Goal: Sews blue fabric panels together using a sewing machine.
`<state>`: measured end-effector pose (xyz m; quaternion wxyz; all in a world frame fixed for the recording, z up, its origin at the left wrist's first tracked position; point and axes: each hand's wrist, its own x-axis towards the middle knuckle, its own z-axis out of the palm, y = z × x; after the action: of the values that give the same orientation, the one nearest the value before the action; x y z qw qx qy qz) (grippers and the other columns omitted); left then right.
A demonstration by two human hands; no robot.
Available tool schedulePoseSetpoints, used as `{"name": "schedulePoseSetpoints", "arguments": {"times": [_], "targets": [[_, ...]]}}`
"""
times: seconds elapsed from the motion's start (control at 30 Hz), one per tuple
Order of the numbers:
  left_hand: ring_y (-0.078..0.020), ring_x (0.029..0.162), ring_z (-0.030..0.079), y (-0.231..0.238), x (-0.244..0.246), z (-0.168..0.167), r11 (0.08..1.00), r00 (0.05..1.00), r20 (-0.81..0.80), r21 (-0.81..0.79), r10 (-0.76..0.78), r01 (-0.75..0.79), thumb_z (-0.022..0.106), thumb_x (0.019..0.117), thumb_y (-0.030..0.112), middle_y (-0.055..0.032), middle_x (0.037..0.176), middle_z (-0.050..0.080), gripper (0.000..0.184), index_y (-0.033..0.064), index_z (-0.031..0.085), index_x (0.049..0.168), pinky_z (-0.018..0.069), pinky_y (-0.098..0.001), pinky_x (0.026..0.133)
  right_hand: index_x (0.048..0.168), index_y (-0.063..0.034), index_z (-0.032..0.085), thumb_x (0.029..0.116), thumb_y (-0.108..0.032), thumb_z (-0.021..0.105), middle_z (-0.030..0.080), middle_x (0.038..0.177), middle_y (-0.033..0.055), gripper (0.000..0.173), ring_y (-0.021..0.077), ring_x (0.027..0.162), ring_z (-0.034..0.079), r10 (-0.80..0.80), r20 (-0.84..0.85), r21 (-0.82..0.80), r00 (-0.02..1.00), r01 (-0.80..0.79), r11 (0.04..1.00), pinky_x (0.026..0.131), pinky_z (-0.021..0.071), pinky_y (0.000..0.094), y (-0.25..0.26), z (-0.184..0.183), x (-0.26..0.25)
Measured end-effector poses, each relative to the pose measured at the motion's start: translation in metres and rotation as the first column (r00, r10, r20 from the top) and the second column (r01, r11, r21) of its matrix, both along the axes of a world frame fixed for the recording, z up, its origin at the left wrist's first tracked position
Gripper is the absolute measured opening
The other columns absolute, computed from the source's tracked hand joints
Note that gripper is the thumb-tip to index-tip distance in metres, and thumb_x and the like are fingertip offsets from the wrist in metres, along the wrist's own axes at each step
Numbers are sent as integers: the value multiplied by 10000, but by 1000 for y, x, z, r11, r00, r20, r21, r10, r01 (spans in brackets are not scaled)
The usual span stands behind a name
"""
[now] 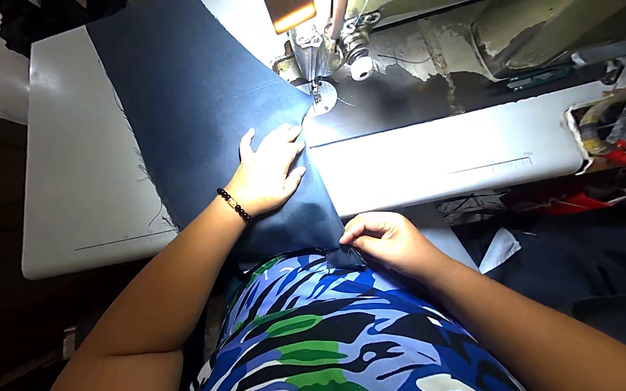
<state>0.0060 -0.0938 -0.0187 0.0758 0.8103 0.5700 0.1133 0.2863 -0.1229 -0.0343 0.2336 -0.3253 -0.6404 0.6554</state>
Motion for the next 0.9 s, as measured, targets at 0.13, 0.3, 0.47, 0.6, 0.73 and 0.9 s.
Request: {"name": "schedulePoseSetpoints", "arguments": {"times": [0.13,0.3,0.47,0.6,0.73,0.9], "targets": [[-318,1576,207,28,8,9,995,998,-57,-87,35,-40,367,1031,430,-13,1660,360,515,136,616,1372,79,-823,1105,918,-84,790,900,-51,589,756,880,-53,205,-62,818,673,-79,63,290,995,57,955,748,563,141,11,9,-5],[-348,1587,138,56,9,15,991,997,-74,-130,34,-43,395,1024,428,2,1691,291,493,163,599,1386,57,-838,1089,905,-98,776,892,-60,586,731,834,-58,194,-41,772,657,-122,103,386,987,74,920,699,556,166,26,9,-12],[-323,1593,118,69,7,16,989,997,-81,-146,-2,-10,377,1024,432,-17,1696,278,512,168,569,1419,38,-830,1100,907,-95,768,892,-56,593,706,775,-65,181,-56,682,612,-154,117,325,981,109,939,632,519,147,28,8,-14],[-327,1592,125,72,6,18,988,997,-79,-152,-17,5,379,1030,435,-40,1693,283,515,164,566,1426,44,-829,1104,905,-97,757,890,-70,581,690,770,-71,179,-60,655,578,-157,133,310,979,109,945,612,491,145,29,9,-14],[-325,1593,123,73,5,17,988,996,-91,-153,-20,6,367,1029,441,-32,1693,282,523,167,559,1432,46,-825,1105,902,-90,753,896,-47,602,687,759,-62,158,-42,642,591,-149,143,279,978,104,954,600,506,146,30,14,-16],[-320,1593,123,72,6,18,988,996,-94,-157,-13,-2,371,1030,444,-22,1696,275,516,172,558,1426,41,-818,1112,882,-104,748,894,-50,577,686,752,-70,179,-38,636,591,-139,160,278,977,91,956,596,505,158,31,16,-17]]}}
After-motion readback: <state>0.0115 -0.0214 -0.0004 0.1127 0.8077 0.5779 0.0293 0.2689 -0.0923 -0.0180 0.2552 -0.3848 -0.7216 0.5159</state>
